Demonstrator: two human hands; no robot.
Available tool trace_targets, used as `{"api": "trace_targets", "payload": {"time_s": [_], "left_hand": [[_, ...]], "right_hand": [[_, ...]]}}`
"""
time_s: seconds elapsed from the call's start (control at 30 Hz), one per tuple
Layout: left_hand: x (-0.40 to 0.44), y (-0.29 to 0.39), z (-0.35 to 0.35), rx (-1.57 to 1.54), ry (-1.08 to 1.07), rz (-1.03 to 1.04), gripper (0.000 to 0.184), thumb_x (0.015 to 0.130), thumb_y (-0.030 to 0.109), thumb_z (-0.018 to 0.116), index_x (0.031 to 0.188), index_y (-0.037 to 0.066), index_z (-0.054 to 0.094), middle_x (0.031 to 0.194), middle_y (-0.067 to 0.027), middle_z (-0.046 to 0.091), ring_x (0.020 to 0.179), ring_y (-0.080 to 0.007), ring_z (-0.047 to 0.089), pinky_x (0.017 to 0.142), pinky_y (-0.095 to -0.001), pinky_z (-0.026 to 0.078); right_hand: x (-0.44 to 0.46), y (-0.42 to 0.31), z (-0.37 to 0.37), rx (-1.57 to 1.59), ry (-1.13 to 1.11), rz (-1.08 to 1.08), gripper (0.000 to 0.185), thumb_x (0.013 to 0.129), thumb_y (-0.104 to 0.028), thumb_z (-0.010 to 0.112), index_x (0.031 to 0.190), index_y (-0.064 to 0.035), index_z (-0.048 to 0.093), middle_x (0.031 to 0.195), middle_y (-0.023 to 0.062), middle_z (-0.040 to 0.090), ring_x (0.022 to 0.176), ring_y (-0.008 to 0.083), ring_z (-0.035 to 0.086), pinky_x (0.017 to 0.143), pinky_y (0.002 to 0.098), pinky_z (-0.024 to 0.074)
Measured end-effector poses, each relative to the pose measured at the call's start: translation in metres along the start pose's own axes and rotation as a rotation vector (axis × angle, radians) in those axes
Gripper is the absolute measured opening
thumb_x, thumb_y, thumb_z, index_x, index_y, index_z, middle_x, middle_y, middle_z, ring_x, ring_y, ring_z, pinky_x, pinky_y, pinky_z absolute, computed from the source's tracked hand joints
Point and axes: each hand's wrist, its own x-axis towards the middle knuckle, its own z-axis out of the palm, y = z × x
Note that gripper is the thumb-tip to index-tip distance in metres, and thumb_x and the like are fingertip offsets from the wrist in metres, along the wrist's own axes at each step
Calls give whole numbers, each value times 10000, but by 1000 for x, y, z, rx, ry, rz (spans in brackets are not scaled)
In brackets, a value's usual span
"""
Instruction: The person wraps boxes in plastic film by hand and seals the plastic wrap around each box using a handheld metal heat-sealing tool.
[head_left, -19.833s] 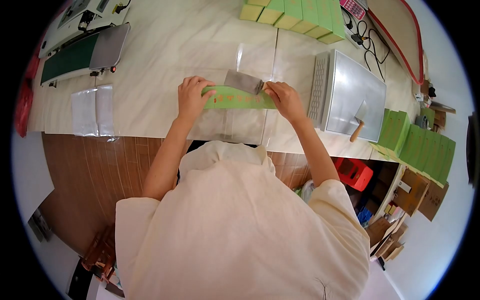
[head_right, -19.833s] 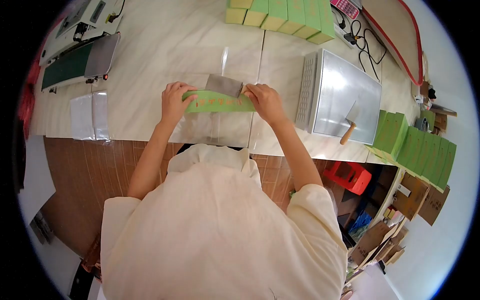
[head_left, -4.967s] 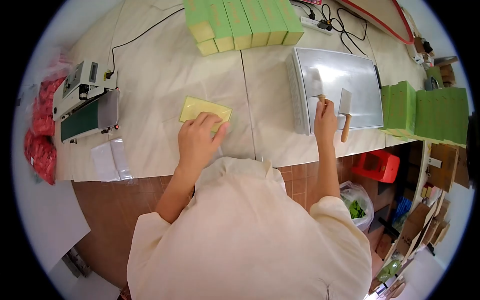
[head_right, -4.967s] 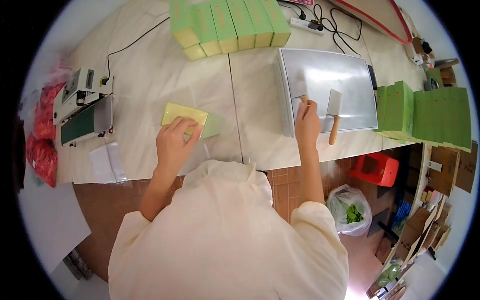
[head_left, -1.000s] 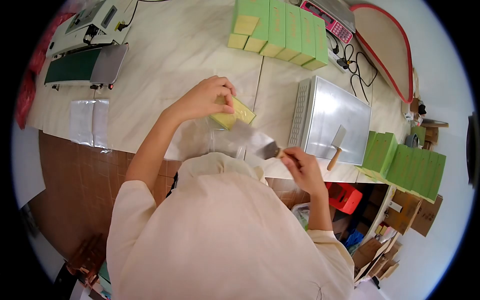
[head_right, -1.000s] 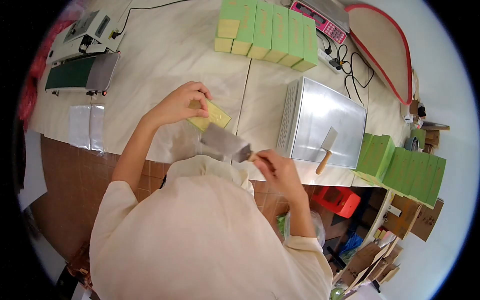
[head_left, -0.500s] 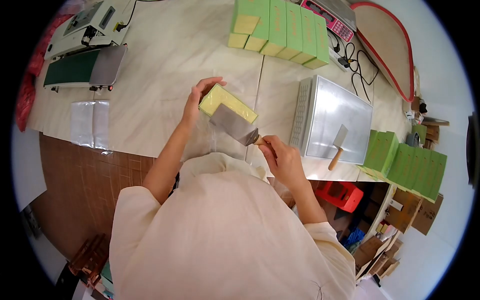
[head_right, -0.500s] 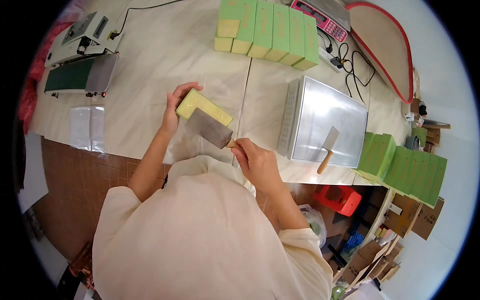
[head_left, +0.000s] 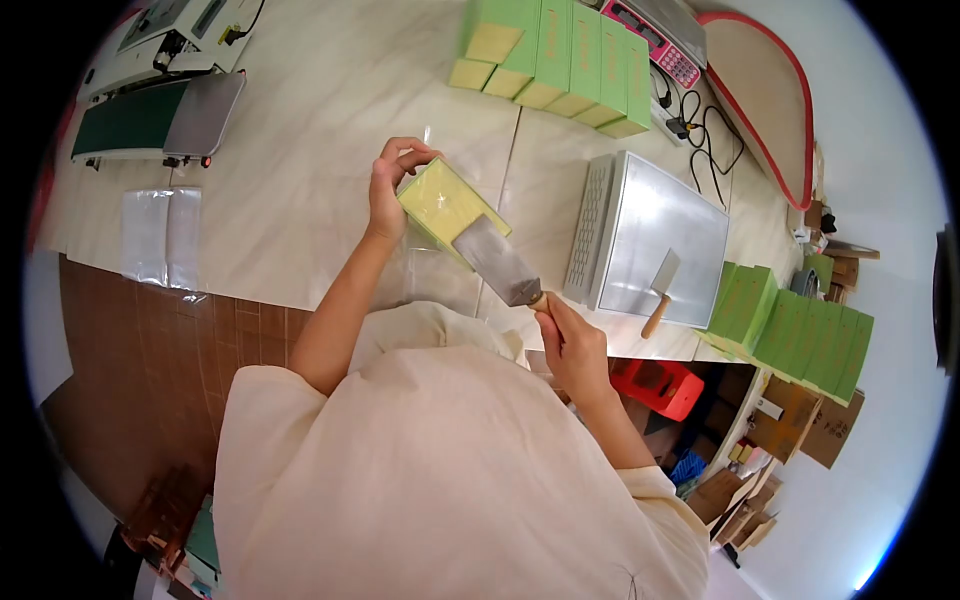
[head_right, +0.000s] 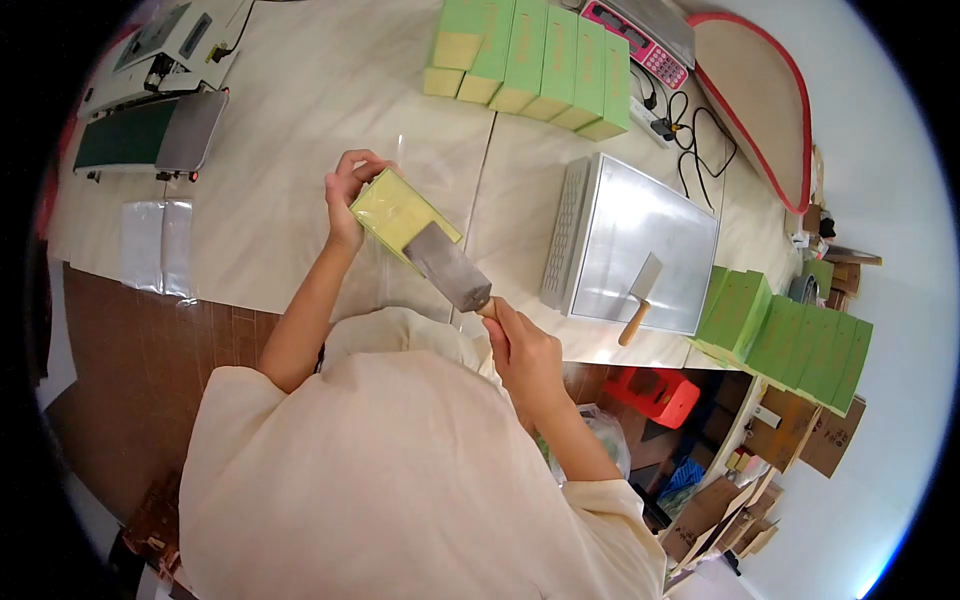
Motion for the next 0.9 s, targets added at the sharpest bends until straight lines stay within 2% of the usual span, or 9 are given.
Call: {"api": "trace_targets", "payload": {"time_s": [0.07,0.13,0.27,0.33,0.43,0.47,0.67,0.77,0.9], "left_hand": [[3,-2,-1,24,-26,-2,765,917,762,222,1118,65,464,1013,-154,689,900,-207,607,837,-330,479],[4,-5,-1,-16,-43,-8,765,914,769,220,1105,68,462,998,-152,695,896,-203,607,833,-324,478],[6,-8,-2,-31,-48,-10,787,906,780,219,1113,66,476,1006,-145,695,890,-197,607,842,-323,474],[6,-9,2,-106,-48,-4,739,961,698,167,1090,78,548,984,-54,712,915,-126,594,823,-280,349],[3,-6,6,-124,-23,-19,800,952,719,139,1114,71,579,977,-48,706,917,-123,592,819,-281,358],[3,-6,7,-128,-17,-17,800,952,719,139,1114,71,579,977,-48,706,917,-123,592,819,-281,358],[4,2,8,-113,-31,-57,873,938,738,89,1144,67,609,969,-48,700,937,-148,587,836,-289,363],[5,3,8,-55,-68,-38,918,900,792,106,1153,58,596,1001,-98,692,881,-153,568,826,-291,418],[4,1,6,-85,-47,-40,858,939,730,94,1152,79,611,965,-56,700,942,-151,581,852,-299,344]], "right_hand": [[-7,3,-2,-9,-12,13,265,917,-73,638,1173,-6,626,869,200,665,670,344,639,599,365,513],[-16,7,-4,-28,16,14,261,919,-117,637,1168,-46,611,816,122,668,632,301,638,542,377,506],[-25,16,-6,-47,44,-37,242,918,-107,639,1145,-25,624,848,137,678,644,311,644,560,364,516],[-21,18,-10,16,46,-9,210,916,-96,643,1110,-15,639,853,142,678,640,316,641,565,355,516],[3,3,-1,46,93,-61,193,917,-96,649,1090,-10,648,840,145,671,623,314,630,559,350,511],[14,-2,3,33,75,-105,202,953,-91,597,1129,3,632,799,187,655,625,322,629,570,339,497],[47,-11,25,-54,60,-161,196,953,-107,606,1127,-17,620,759,174,641,598,324,616,540,375,485],[56,-14,30,-87,62,-182,196,948,-103,611,1126,-21,622,772,164,647,595,319,617,536,379,487],[65,-19,38,-126,94,-245,204,932,-95,627,1124,-27,621,785,152,653,591,316,618,529,390,490]]}}
